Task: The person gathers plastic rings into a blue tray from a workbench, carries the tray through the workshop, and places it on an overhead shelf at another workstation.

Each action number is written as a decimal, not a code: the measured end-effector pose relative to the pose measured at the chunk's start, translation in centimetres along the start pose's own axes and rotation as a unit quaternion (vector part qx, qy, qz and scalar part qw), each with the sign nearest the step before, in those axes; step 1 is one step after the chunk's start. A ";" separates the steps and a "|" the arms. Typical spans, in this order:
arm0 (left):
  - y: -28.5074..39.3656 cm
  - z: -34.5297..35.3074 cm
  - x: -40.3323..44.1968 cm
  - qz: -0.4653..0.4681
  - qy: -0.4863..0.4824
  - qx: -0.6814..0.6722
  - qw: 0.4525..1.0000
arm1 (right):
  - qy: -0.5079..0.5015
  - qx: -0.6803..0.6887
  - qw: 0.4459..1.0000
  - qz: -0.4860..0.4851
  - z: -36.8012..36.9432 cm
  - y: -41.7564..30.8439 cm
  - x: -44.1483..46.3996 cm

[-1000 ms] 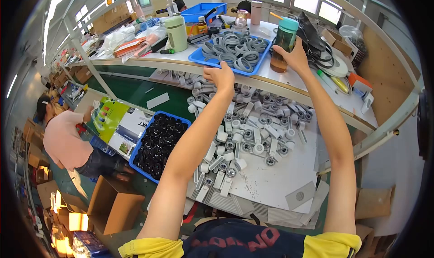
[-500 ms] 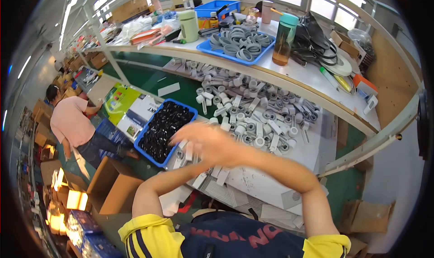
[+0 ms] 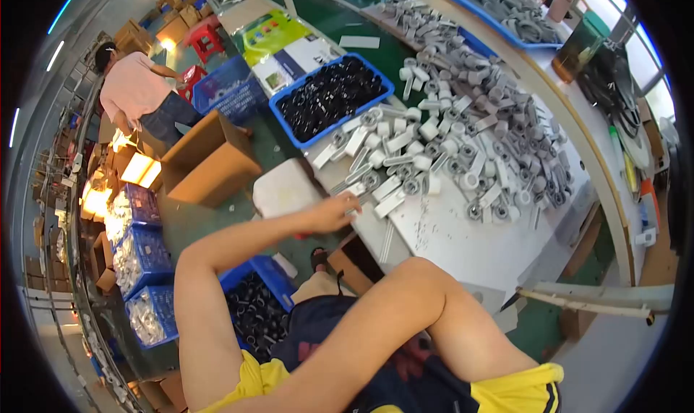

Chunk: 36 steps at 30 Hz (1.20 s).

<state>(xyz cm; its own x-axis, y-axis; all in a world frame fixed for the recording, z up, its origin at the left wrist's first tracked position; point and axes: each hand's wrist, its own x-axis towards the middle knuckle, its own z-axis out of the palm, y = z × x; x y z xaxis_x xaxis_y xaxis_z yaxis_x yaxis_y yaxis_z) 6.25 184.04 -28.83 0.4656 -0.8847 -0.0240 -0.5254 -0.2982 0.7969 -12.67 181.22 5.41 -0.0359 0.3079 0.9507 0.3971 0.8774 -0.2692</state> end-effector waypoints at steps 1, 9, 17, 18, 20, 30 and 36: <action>-0.9 -2.3 -0.5 0.007 -0.038 0.010 0.999 | 0.008 0.006 1.000 0.004 0.5 1.0 -0.3; 2.8 -31.8 -5.8 -0.025 0.140 0.201 0.969 | 0.180 -0.132 0.951 0.213 0.1 13.4 -7.6; 12.5 -49.9 -17.3 0.161 0.302 0.095 0.935 | 0.115 0.067 0.972 0.192 6.3 25.8 -6.5; 12.9 -51.3 -18.2 0.190 0.326 0.086 0.922 | 0.091 0.077 0.976 0.185 6.6 26.4 -6.2; 13.9 -49.7 -21.2 0.193 0.355 0.064 0.913 | 0.120 0.131 0.966 0.188 7.1 27.7 -5.7; 1.0 -20.6 -32.8 -0.164 0.100 -0.330 0.924 | 0.207 -0.099 0.782 0.580 2.4 21.7 -17.8; -3.4 -6.1 -33.0 -0.296 0.202 -0.233 0.904 | 0.184 -0.407 0.458 0.768 4.5 11.6 -29.4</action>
<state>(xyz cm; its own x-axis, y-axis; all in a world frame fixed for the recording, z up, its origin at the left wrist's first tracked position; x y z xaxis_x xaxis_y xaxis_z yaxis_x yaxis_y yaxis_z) -3.03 216.45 -27.08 0.8391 -0.3877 -0.3816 0.2138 -0.4100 0.8867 -11.12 184.00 -26.40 0.9576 0.1165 -0.2635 -0.0908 -0.7460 -0.6598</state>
